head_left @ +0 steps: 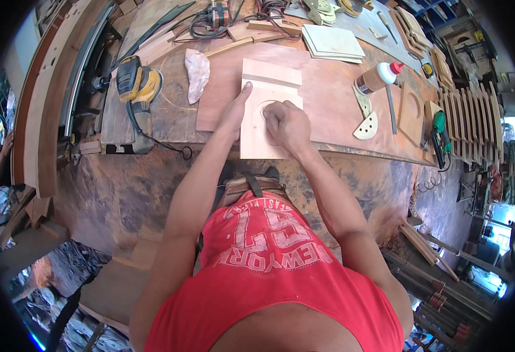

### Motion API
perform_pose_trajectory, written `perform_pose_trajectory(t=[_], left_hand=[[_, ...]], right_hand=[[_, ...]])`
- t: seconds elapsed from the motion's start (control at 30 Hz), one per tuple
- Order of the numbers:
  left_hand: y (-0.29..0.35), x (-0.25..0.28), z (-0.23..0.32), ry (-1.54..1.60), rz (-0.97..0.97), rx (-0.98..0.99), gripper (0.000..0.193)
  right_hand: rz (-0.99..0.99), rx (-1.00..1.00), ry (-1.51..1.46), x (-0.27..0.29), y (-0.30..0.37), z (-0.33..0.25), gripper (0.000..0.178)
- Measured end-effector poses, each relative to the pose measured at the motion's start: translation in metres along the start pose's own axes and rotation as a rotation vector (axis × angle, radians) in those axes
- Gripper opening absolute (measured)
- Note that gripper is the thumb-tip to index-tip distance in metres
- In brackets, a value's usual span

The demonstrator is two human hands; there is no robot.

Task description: The person sands the surfaces and circular cutouts of wooden pieces by hand using sandpaper, then turns toward coworkers working with a wooden board on a table saw.

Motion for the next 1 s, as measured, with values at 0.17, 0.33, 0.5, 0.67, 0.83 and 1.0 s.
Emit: perform_pose_trajectory(t=[0.17,0.33,0.5,0.67,0.83,1.0], left_hand=[[0.001,0.004,-0.007,-0.224,0.143,-0.126,0.073],[0.000,0.004,-0.005,-0.251,0.163,-0.171,0.080],[0.001,0.001,0.003,-0.330,0.205,-0.159,0.082],[0.008,-0.005,0.004,-0.353,0.240,-0.150,0.082],[0.015,-0.011,0.013,-0.477,0.285,-0.091,0.078],[0.022,-0.016,0.017,-0.518,0.304,-0.046,0.077]], right_hand=[[0.005,0.063,0.107,0.000,-0.008,0.001,0.010],[-0.188,0.101,0.132,-0.003,-0.013,0.000,0.014],[-0.084,0.111,0.137,-0.003,-0.016,-0.003,0.012],[0.054,0.128,0.181,0.002,-0.018,-0.004,0.010],[-0.071,0.165,0.090,0.001,-0.017,-0.002,0.011],[-0.145,0.302,0.014,-0.003,-0.018,0.000,0.011]])
Point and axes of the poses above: each hand's wrist, its own y-axis away from the middle knuckle, its own x-axis out of the back of the hand, z = x × y, the point moved 2 cm from there along -y, towards the middle knuckle, and after that the axes turned 7 degrees about -x, right-handed, at the moved point
